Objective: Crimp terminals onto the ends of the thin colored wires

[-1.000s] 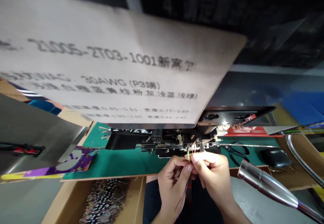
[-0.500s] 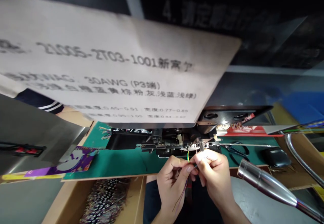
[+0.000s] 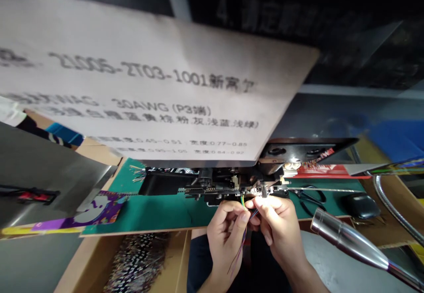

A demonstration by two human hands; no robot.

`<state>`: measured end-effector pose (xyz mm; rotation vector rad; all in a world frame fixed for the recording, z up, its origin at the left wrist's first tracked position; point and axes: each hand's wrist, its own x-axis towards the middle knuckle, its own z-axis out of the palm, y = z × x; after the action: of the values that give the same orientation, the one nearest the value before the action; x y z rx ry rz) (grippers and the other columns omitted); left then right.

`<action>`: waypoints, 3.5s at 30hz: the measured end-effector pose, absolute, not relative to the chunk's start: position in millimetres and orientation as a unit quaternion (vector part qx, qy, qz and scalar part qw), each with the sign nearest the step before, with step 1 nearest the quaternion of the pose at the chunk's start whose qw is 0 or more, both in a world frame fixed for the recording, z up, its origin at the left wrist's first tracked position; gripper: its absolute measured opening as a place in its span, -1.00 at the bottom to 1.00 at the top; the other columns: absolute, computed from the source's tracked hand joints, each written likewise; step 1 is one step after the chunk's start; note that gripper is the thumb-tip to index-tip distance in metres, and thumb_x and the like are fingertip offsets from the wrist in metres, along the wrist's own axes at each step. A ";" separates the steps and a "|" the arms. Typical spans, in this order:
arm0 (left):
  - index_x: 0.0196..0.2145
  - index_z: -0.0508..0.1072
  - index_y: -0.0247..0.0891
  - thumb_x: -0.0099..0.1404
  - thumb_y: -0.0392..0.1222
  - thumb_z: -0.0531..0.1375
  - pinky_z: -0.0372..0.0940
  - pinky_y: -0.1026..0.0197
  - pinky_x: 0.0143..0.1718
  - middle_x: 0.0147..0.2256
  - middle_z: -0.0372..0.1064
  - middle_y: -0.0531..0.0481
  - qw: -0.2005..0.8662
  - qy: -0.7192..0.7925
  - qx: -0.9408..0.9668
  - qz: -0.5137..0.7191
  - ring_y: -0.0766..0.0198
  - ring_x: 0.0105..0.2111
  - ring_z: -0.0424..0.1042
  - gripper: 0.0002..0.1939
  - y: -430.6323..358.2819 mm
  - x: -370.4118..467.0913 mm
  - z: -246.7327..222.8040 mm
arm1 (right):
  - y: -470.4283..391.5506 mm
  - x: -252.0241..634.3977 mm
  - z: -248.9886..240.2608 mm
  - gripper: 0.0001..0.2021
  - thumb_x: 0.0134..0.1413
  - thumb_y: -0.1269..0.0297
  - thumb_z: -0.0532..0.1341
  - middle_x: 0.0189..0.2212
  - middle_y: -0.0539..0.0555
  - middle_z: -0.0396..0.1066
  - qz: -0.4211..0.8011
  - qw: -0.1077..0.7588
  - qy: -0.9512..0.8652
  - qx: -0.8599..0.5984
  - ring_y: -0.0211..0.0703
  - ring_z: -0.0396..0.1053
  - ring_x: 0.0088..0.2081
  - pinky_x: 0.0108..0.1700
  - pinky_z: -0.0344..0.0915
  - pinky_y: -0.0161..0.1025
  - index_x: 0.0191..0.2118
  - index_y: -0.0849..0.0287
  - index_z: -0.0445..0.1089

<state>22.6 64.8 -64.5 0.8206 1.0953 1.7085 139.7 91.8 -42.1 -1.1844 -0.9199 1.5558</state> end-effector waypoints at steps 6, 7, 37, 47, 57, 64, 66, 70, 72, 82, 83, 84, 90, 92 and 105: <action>-0.27 0.61 -0.20 0.49 -0.08 0.47 0.49 0.36 -0.44 -0.43 0.65 0.03 0.444 0.448 0.336 0.699 0.31 -0.54 0.59 -0.78 66.7 21.9 -63.2 | 91.9 137.4 -39.6 -0.54 0.37 -0.11 0.48 -0.80 -0.15 0.15 0.639 0.470 -0.365 -0.488 -0.35 0.09 -0.70 -0.51 0.20 -0.34 -0.36 0.22 0.71; -0.28 0.61 -0.20 0.48 -0.08 0.48 0.49 0.36 -0.45 -0.43 0.65 0.03 0.442 0.450 0.335 0.701 0.31 -0.55 0.58 -0.78 67.0 21.9 -63.0 | 91.8 137.1 -39.6 -0.54 0.37 -0.11 0.48 -0.80 -0.15 0.15 0.639 0.470 -0.364 -0.488 -0.35 0.09 -0.70 -0.50 0.22 -0.33 -0.36 0.22 0.71; -0.33 0.53 -0.21 0.50 -0.07 0.45 0.51 0.30 -0.54 -0.53 0.53 0.09 0.494 0.418 0.308 0.698 0.32 -0.65 0.47 -0.71 65.7 26.1 -61.9 | 94.3 138.1 -38.2 -0.49 0.32 -0.20 0.49 -0.81 -0.17 0.11 0.657 0.473 -0.364 -0.461 -0.29 0.12 -0.72 -0.55 0.33 -0.28 -0.38 0.20 0.70; -0.32 0.53 -0.22 0.50 -0.07 0.46 0.50 0.32 -0.53 -0.52 0.56 0.07 0.502 0.422 0.307 0.690 0.30 -0.62 0.52 -0.71 63.7 24.1 -63.6 | 93.8 141.1 -33.7 -0.50 0.38 -0.18 0.44 -0.73 -0.09 0.29 0.633 0.460 -0.407 -0.471 -0.35 0.12 -0.72 -0.60 0.17 -0.34 -0.32 0.22 0.72; -0.31 0.52 -0.21 0.52 -0.05 0.43 0.39 0.36 -0.61 -0.51 0.54 0.07 0.529 0.421 0.331 0.658 0.29 -0.63 0.52 -0.71 59.6 17.7 -68.2 | 87.4 143.0 -20.9 -0.55 0.49 0.01 0.39 -0.63 0.00 0.38 0.528 0.457 -0.524 -0.487 -0.26 0.25 -0.62 -0.62 0.12 -0.34 -0.42 0.16 0.72; -0.28 0.54 -0.19 0.54 -0.06 0.42 0.44 0.40 -0.54 -0.47 0.53 0.11 0.496 0.424 0.331 0.681 0.35 -0.60 0.49 -0.75 62.0 20.0 -64.3 | 83.9 141.2 -32.7 -0.79 0.49 0.20 0.39 -0.63 -0.07 0.42 0.463 0.506 -0.549 -0.478 -0.31 0.22 -0.67 -0.63 0.21 -0.39 -0.02 0.04 0.84; -0.24 0.59 -0.19 0.50 -0.07 0.45 0.48 0.38 -0.48 -0.43 0.57 0.08 0.499 0.428 0.344 0.670 0.31 -0.53 0.57 -0.79 61.8 18.3 -64.9 | 84.4 143.6 -32.8 -0.80 0.48 0.21 0.40 -0.62 -0.07 0.44 0.460 0.499 -0.556 -0.480 -0.32 0.18 -0.68 -0.65 0.16 -0.39 -0.01 0.01 0.84; -0.22 0.58 -0.17 0.54 -0.09 0.42 0.55 0.30 -0.43 -0.45 0.56 0.10 0.541 0.432 0.346 0.633 0.28 -0.54 0.56 -0.82 58.9 14.5 -69.2 | 87.1 149.3 -29.1 -0.78 0.51 0.17 0.39 -0.59 -0.06 0.45 0.492 0.468 -0.562 -0.473 -0.34 0.16 -0.66 -0.64 0.11 -0.40 0.02 -0.02 0.84; -0.25 0.55 -0.17 0.56 -0.08 0.39 0.55 0.28 -0.44 -0.47 0.53 0.12 0.545 0.431 0.340 0.633 0.30 -0.58 0.51 -0.79 57.7 13.5 -70.9 | 88.1 151.5 -27.2 -0.77 0.53 0.15 0.37 -0.58 -0.06 0.44 0.508 0.460 -0.556 -0.469 -0.34 0.17 -0.64 -0.63 0.12 -0.41 0.04 -0.02 0.84; -0.32 0.58 -0.19 0.52 -0.09 0.42 0.42 0.36 -0.52 -0.46 0.52 0.08 0.485 0.441 0.383 0.651 0.32 -0.57 0.47 -0.75 61.5 13.3 -63.6 | 86.4 156.0 -21.2 -0.71 0.55 0.13 0.35 -0.58 -0.02 0.44 0.494 0.431 -0.595 -0.465 -0.29 0.25 -0.62 -0.61 0.15 -0.35 -0.14 0.10 0.82; -0.31 0.57 -0.19 0.53 -0.09 0.41 0.42 0.36 -0.53 -0.46 0.51 0.09 0.485 0.432 0.379 0.659 0.34 -0.59 0.45 -0.75 61.8 14.5 -63.3 | 86.5 155.5 -20.7 -0.69 0.55 0.11 0.35 -0.58 -0.02 0.43 0.497 0.432 -0.590 -0.467 -0.28 0.25 -0.61 -0.60 0.15 -0.35 -0.19 0.12 0.81; -0.30 0.56 -0.18 0.55 -0.09 0.39 0.43 0.36 -0.53 -0.47 0.51 0.11 0.488 0.425 0.374 0.664 0.35 -0.61 0.43 -0.76 61.9 15.8 -63.4 | 86.5 154.9 -20.4 -0.66 0.55 0.09 0.34 -0.59 -0.02 0.42 0.501 0.432 -0.583 -0.471 -0.28 0.26 -0.61 -0.60 0.15 -0.35 -0.23 0.13 0.79; -0.26 0.53 -0.17 0.58 -0.07 0.36 0.45 0.36 -0.48 -0.47 0.54 0.09 0.487 0.446 0.369 0.654 0.32 -0.57 0.47 -0.77 58.5 20.7 -67.9 | 88.7 150.4 -28.4 -0.52 0.48 -0.10 0.38 -0.66 -0.06 0.32 0.573 0.434 -0.486 -0.497 -0.31 0.18 -0.66 -0.58 0.14 -0.33 -0.36 0.20 0.66; -0.23 0.54 -0.17 0.57 -0.06 0.37 0.47 0.34 -0.45 -0.46 0.55 0.08 0.493 0.453 0.362 0.649 0.31 -0.56 0.50 -0.79 57.8 21.2 -69.6 | 90.5 149.5 -31.5 -0.54 0.43 -0.14 0.42 -0.70 -0.10 0.29 0.615 0.438 -0.438 -0.488 -0.28 0.22 -0.67 -0.55 0.20 -0.33 -0.28 0.20 0.69; -0.27 0.55 -0.20 0.54 -0.04 0.40 0.54 0.27 -0.49 -0.50 0.58 0.05 0.471 0.464 0.349 0.664 0.27 -0.61 0.52 -0.74 60.2 17.2 -69.0 | 94.7 137.8 -35.7 -0.51 0.40 -0.15 0.46 -0.80 -0.14 0.17 0.667 0.469 -0.359 -0.455 -0.27 0.16 -0.67 -0.49 0.29 -0.30 -0.34 0.23 0.74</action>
<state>17.2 60.2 -69.0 0.8553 1.1366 1.6278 137.8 94.7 -35.7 -1.1157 -0.8792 1.6351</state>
